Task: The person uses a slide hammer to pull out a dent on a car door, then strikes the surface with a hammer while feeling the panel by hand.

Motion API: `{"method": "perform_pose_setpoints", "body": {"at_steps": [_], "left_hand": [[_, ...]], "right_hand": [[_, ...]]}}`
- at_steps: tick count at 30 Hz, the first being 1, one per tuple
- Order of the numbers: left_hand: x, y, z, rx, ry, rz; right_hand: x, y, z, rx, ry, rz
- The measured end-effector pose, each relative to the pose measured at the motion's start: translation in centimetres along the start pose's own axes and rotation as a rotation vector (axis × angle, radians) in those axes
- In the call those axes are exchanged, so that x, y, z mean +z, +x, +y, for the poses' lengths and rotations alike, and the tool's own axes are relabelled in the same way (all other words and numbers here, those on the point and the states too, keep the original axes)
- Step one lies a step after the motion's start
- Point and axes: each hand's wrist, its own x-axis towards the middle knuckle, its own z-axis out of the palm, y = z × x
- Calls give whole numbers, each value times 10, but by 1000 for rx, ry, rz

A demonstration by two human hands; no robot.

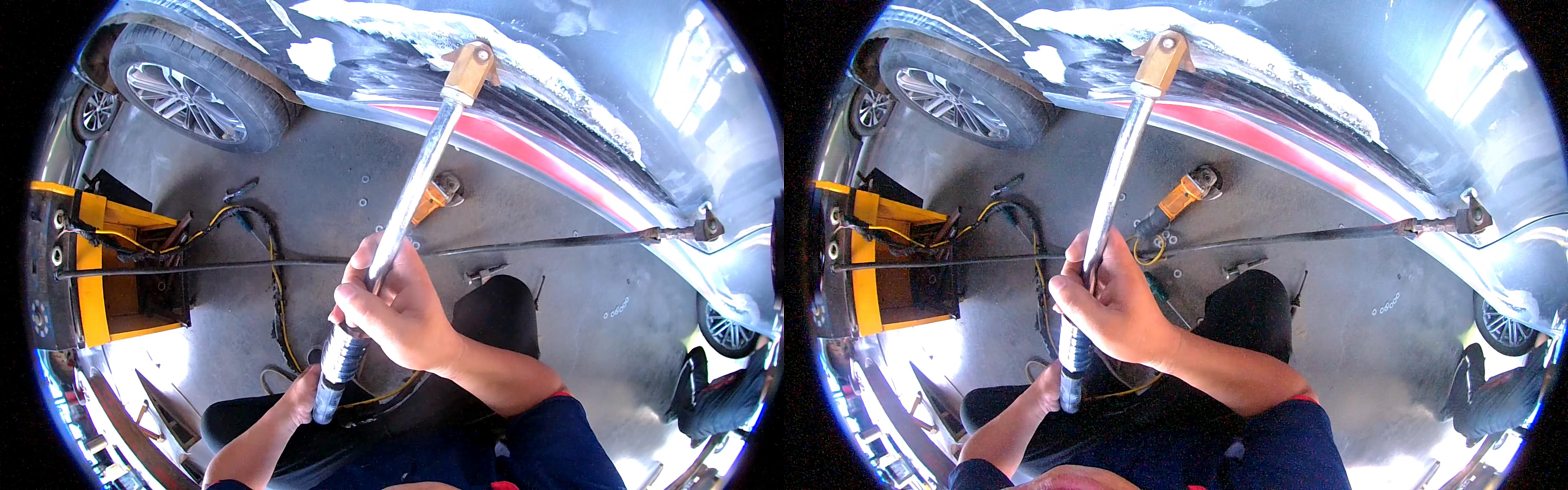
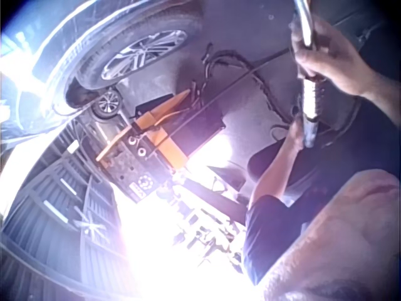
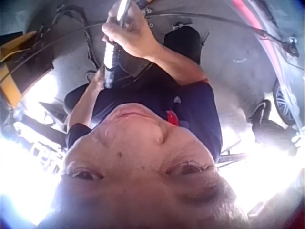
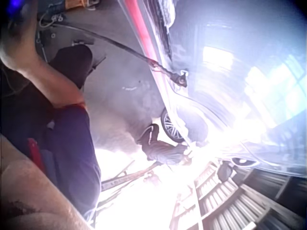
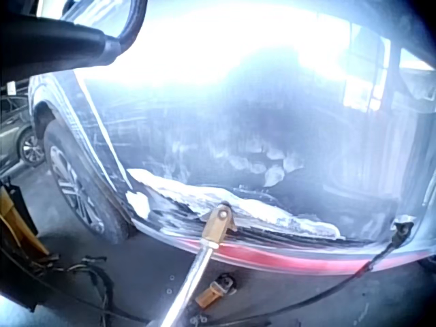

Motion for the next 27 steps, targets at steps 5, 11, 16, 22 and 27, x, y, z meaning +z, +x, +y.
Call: {"method": "perform_pose_setpoints", "body": {"at_steps": [5, 11, 16, 22, 27], "left_hand": [[21, -20, 20, -42, 23, 30], [8, -7, 6, 34, -18, 70], [25, -16, 20, -101, 35, 139], [-28, 2, -16, 143, 439, 170], [-46, 10, -29, 15, 185, 232]], "right_hand": [[3, -1, 12, -34, -30, 81], [4, 3, 30, 146, 21, 31], [-9, 27, -3, -7, 71, 106], [3, -35, 72, 308, 59, 131], [-2, -42, 70, 331, 91, 172]]}}
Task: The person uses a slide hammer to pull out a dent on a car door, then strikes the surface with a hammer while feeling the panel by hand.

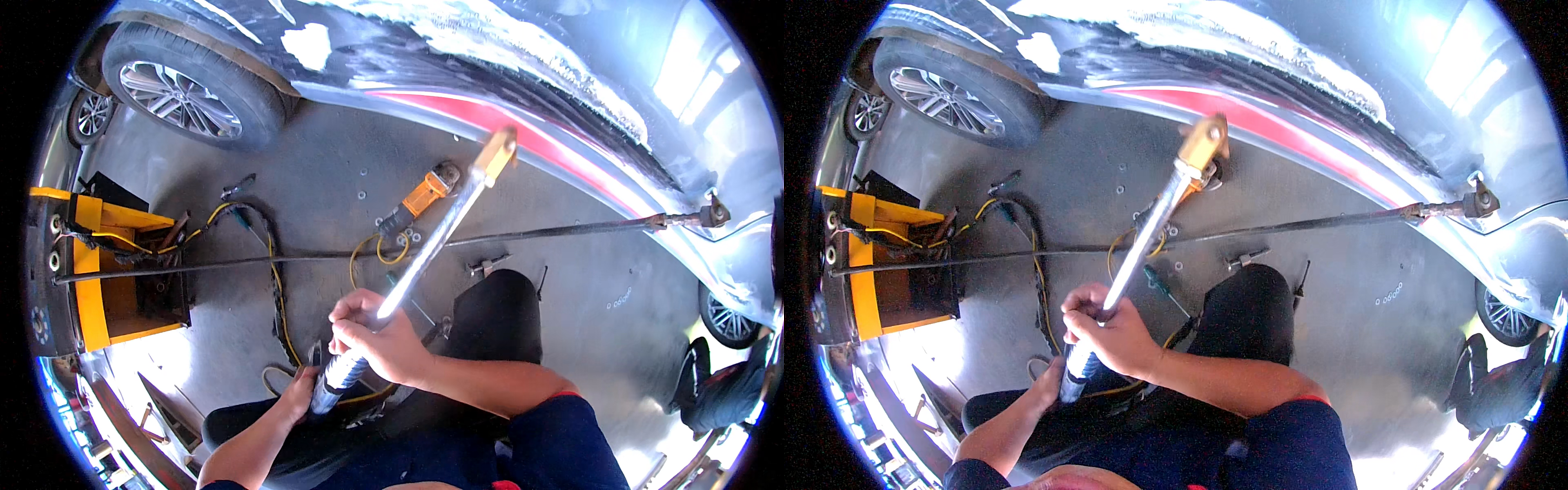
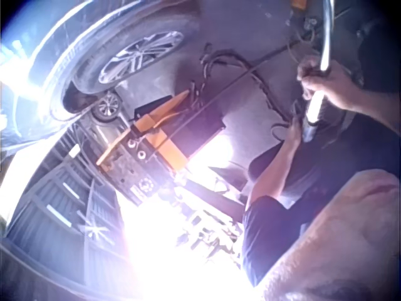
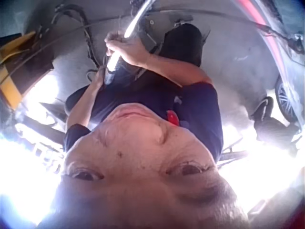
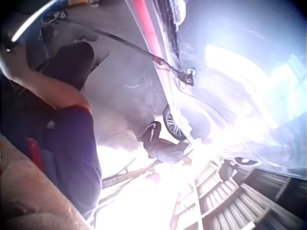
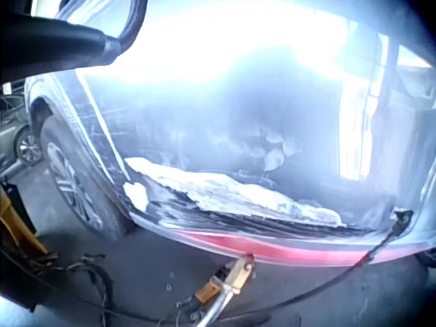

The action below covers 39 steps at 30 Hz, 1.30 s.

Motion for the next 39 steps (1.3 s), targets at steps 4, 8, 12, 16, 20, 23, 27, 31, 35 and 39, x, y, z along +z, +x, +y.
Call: {"method": "perform_pose_setpoints", "body": {"at_steps": [4, 8, 12, 16, 20, 23, 27, 31, 35, 39], "left_hand": [[27, -8, 20, 100, -206, -236], [47, -35, 45, 64, -228, -201], [50, -40, 45, 63, -208, -177], [47, -36, 37, 96, -194, -113], [50, -41, 45, 48, -191, -92], [53, -55, 50, -39, -304, -102], [47, -53, 39, -78, -179, -74], [53, -54, 40, 16, -235, -104], [50, -46, 39, 57, -303, -141], [47, -38, 29, 276, -352, 161]], "right_hand": [[18, 9, -38, -68, -121, -208], [21, 21, -54, -115, -111, -187], [18, 21, -57, -57, -126, -164], [18, 23, -52, -111, -82, -157], [19, 24, -55, -109, -72, -163], [20, 24, -71, -94, -146, -159], [12, 52, -125, -189, 17, -288], [6, 31, -75, -247, 11, -255], [13, 20, -46, -117, 45, -212], [14, 27, -59, -182, -117, -198]]}}
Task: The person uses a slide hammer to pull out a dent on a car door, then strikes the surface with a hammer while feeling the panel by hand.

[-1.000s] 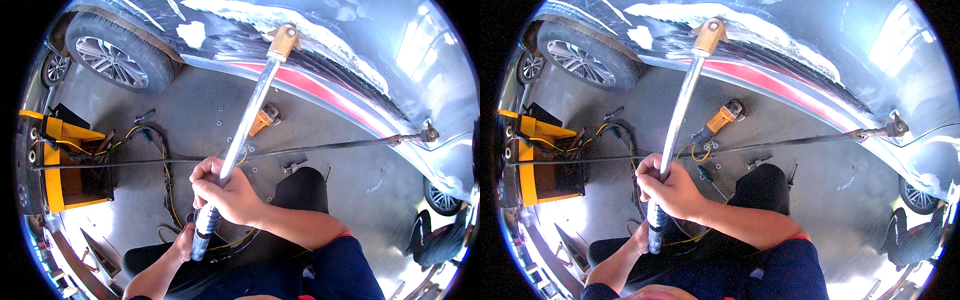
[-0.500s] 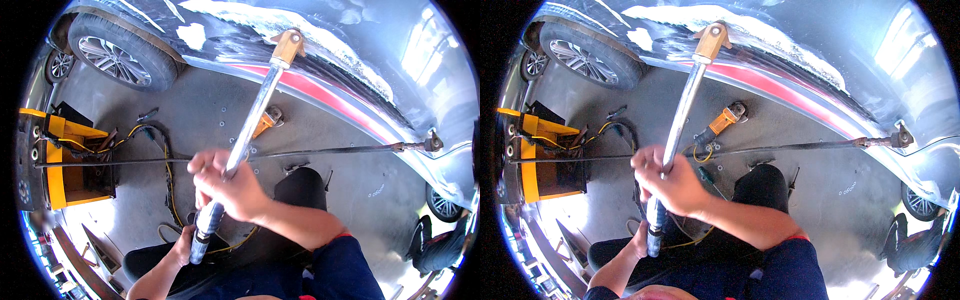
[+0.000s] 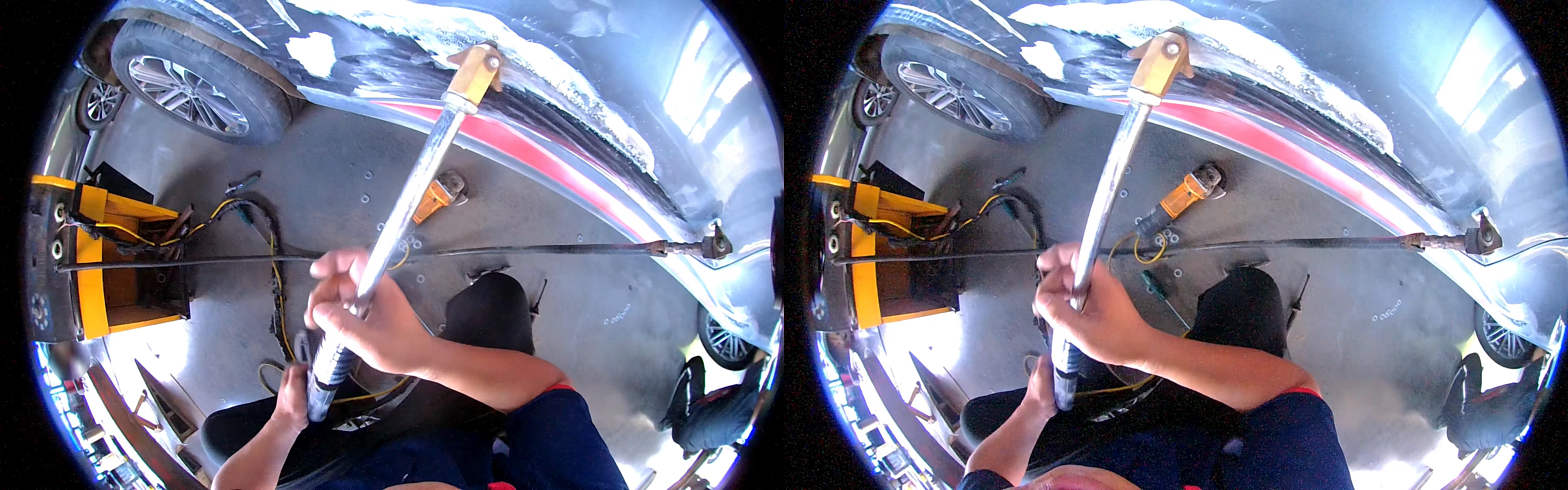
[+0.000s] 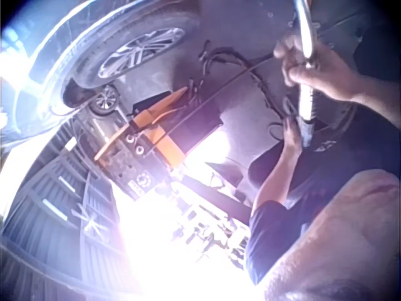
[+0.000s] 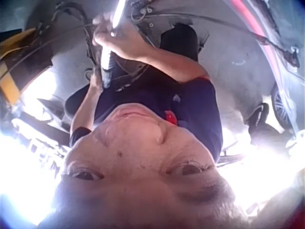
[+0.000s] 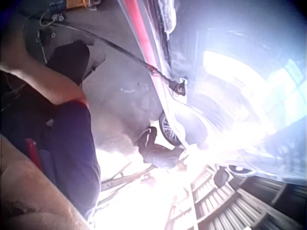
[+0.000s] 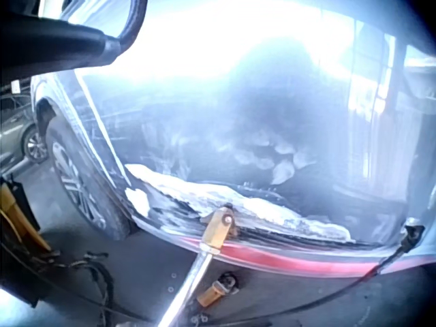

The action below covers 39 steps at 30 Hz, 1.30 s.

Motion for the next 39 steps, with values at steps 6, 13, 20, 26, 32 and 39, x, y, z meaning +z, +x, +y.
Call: {"method": "perform_pose_setpoints", "body": {"at_steps": [6, 13, 20, 26, 32, 39], "left_hand": [[-6, 13, 27, 15, -83, 111], [4, -6, 12, -365, 238, -312], [5, 0, 10, -354, 141, -268], [2, -4, 13, -358, 187, -304], [9, -8, 23, -418, 143, -364], [-13, 7, -4, -384, 146, -258]], "right_hand": [[-2, 4, -14, -9, -102, 42], [3, -21, -19, -42, 0, 65], [-1, -15, -28, -29, 29, 41], [-2, -14, -26, 9, 34, 57], [-1, -15, -8, -67, 8, 28], [-6, 11, -34, 15, 19, -1]]}}
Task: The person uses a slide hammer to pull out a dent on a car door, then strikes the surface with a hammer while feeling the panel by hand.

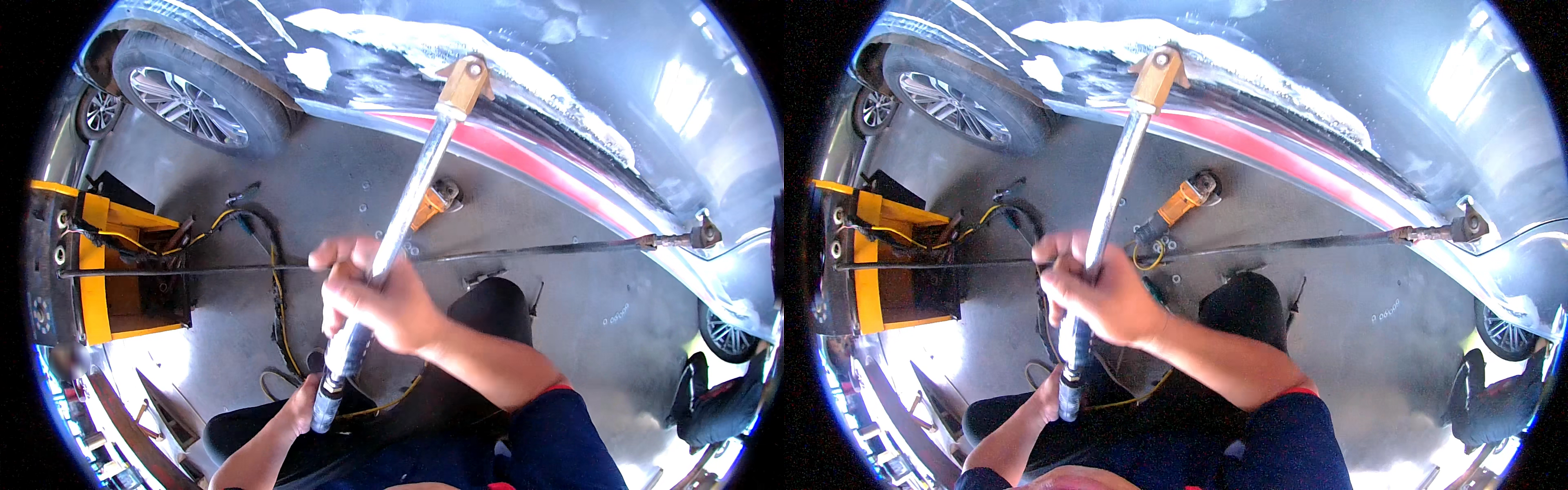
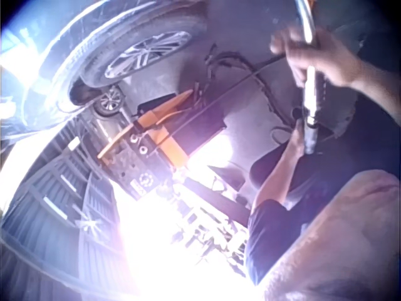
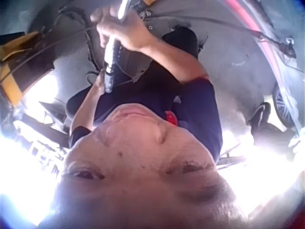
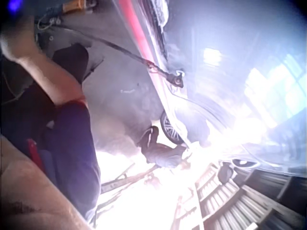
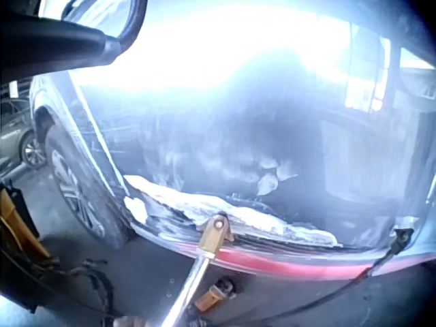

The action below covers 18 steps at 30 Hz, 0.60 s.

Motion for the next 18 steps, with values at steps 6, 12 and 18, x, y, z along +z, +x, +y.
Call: {"method": "perform_pose_setpoints", "body": {"at_steps": [6, 12, 18], "left_hand": [[3, -2, 5, 97, 71, -62], [-7, 7, 4, 273, 208, -72], [-34, 31, 11, 649, -261, 387]], "right_hand": [[11, -28, 54, -22, 21, 71], [1, -23, 52, -42, 17, 4], [2, -7, 28, -90, -262, 47]]}}
